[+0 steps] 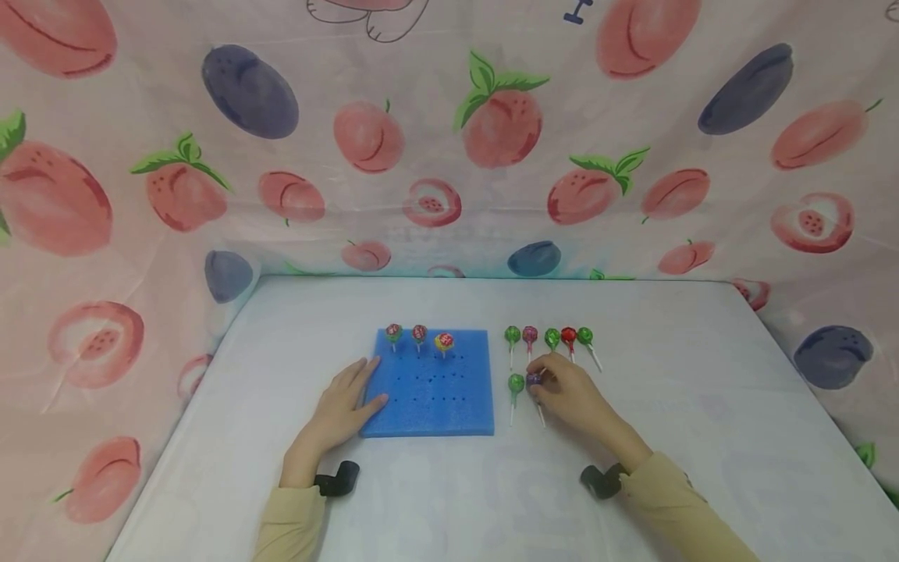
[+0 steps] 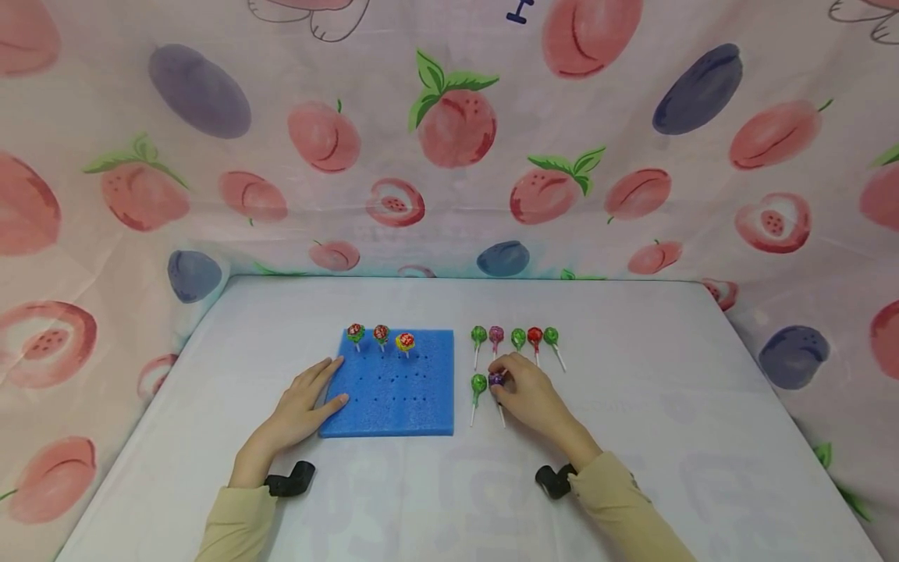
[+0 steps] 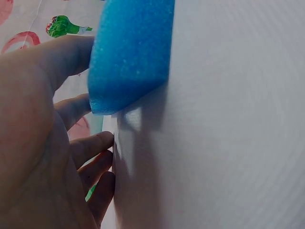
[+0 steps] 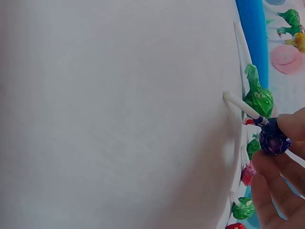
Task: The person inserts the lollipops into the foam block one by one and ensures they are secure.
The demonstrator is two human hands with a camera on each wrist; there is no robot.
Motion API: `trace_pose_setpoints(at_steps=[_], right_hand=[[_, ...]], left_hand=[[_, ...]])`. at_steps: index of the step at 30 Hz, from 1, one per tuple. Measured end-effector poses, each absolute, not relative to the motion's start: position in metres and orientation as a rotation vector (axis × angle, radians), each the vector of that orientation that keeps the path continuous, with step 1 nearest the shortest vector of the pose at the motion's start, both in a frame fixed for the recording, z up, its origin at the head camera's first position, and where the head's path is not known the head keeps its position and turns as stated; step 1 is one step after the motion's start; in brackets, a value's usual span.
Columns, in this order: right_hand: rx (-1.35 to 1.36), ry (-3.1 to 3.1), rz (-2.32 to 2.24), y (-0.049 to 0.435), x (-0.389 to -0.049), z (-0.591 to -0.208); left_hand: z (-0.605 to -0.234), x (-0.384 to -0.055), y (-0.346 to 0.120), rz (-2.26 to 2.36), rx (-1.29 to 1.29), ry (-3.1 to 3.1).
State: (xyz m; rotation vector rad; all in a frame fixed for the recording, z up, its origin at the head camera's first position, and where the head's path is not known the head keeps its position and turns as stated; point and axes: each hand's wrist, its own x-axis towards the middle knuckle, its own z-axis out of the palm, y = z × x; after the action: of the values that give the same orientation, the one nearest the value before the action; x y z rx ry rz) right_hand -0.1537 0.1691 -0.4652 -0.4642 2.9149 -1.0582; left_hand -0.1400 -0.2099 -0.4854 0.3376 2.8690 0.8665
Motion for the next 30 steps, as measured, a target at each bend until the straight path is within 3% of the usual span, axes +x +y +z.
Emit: trace_pose_setpoints(at_steps=[30], right_hand=[[-0.474, 2.95, -1.092, 0.161, -0.148, -0.446]], left_hand=[[-0.485, -0.14, -0.21, 0.867, 0.322, 2.856]])
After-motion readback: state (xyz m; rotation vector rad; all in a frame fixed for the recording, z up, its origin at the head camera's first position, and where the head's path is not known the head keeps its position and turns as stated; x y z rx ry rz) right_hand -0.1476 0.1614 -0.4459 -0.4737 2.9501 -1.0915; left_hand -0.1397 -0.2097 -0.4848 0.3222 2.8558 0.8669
